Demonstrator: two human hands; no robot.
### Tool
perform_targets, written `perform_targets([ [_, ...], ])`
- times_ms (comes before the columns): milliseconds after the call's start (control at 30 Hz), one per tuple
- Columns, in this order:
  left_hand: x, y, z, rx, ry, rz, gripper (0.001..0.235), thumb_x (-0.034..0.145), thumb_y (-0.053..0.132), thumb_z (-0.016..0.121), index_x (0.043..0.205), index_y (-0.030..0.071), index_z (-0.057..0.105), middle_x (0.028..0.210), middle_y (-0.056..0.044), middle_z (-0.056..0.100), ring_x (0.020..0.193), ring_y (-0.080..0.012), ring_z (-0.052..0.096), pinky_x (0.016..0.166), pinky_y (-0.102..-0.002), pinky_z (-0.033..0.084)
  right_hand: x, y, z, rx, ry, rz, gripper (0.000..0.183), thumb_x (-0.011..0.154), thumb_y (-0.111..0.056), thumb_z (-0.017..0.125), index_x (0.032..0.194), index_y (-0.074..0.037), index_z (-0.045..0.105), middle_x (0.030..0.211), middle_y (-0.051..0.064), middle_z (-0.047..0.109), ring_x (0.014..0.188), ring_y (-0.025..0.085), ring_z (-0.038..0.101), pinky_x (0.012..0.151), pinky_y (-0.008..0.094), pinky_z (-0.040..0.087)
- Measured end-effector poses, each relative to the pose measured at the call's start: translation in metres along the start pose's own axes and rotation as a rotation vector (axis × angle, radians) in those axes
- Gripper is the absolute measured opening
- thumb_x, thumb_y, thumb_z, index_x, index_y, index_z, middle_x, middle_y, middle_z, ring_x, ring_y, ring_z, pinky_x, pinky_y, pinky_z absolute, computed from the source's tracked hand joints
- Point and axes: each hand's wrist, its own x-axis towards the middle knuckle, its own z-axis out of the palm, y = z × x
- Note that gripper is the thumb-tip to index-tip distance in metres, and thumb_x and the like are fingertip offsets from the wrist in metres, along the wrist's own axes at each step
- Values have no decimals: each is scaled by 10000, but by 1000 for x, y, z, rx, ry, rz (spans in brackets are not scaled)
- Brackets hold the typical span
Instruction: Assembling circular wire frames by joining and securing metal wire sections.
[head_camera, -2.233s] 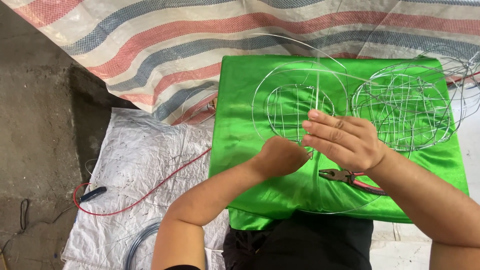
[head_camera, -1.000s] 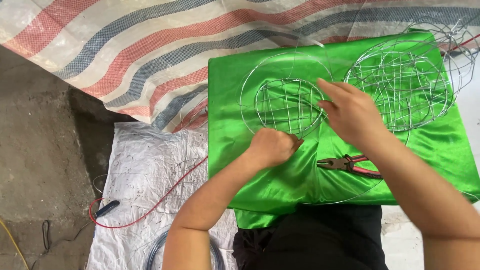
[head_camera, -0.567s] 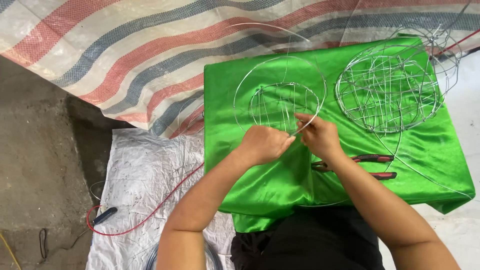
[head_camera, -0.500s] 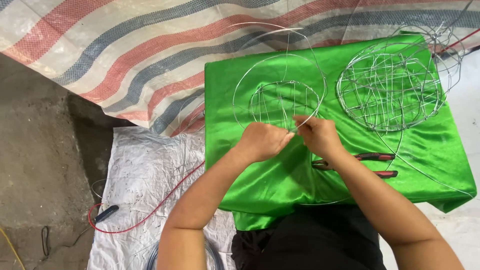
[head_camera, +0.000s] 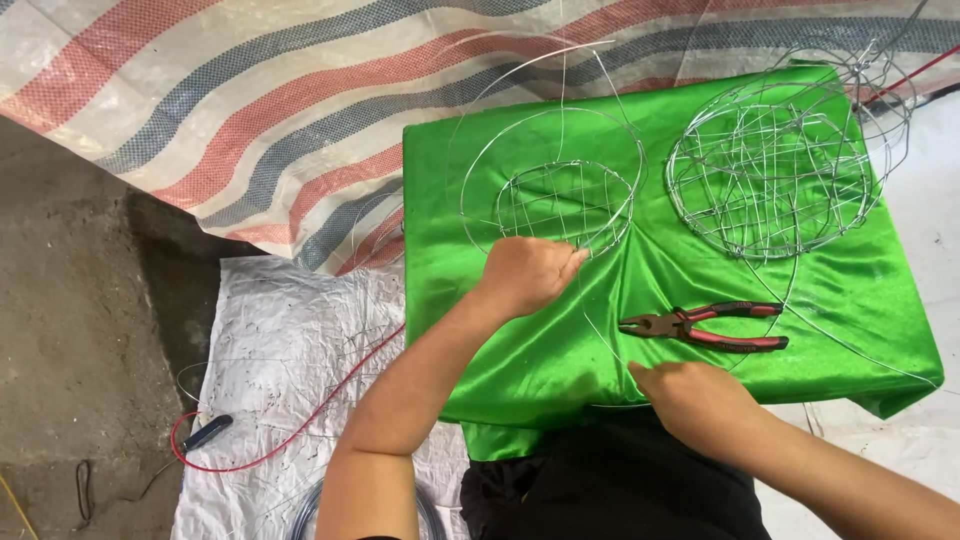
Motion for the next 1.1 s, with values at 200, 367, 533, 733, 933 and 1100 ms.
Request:
perform_targets([
  [200, 3, 9, -15, -83, -303, -34, 525, 1018, 511, 319, 755, 150, 595, 687, -117, 659, 737, -396, 691, 634, -517, 549, 29, 42, -54, 464, -305, 327, 275, 901, -434, 666, 1000, -228, 818, 787, 62, 846, 907, 313, 799, 836, 470, 632],
  [367, 1, 10, -24, -86, -345, -18, 519, 1018, 501, 348, 764, 141, 622, 686, -125, 667, 723, -404, 690, 639, -526, 548, 96, 37, -51, 952, 111, 137, 375, 926, -146, 683, 1297, -97, 711, 1220, 171, 766, 1207, 355, 677, 1022, 534, 527],
  [533, -4, 5, -24, -55, -362, -15, 495, 1003, 508, 352, 866, 169, 686, 745, -96, 712, 753, -395, 710, 663, -535, 565, 151, 28, 21, 1410, 410, -65, 289, 944, 13, 688, 1225, -22, 745, 1048, 89, 805, 911, 111, 680, 828, 349, 608],
  [733, -8, 6, -13, 8, -209, 38, 474, 1005, 477, 375, 829, 155, 675, 672, -100, 683, 658, -388, 688, 599, -526, 553, 167, 35, 41, 1469, 592, -108, 131, 975, 4, 675, 1085, 47, 732, 746, 107, 735, 570, 153, 680, 549, 301, 598],
  [933, -11, -17, 16, 79, 97, 138, 366, 984, 439, 496, 731, 198, 610, 612, -26, 632, 551, -312, 654, 483, -461, 520, 168, 31, 16, 1300, 545, -5, 65, 977, -63, 709, 945, -32, 756, 526, 33, 599, 458, 85, 526, 469, 235, 454],
  [1100, -13, -23, 24, 67, 81, 185, 343, 993, 438, 467, 773, 205, 588, 618, -14, 625, 549, -307, 646, 495, -454, 519, 172, 34, 23, 1238, 420, 85, 97, 970, -62, 702, 917, -83, 780, 511, 29, 593, 493, 99, 499, 531, 246, 439],
])
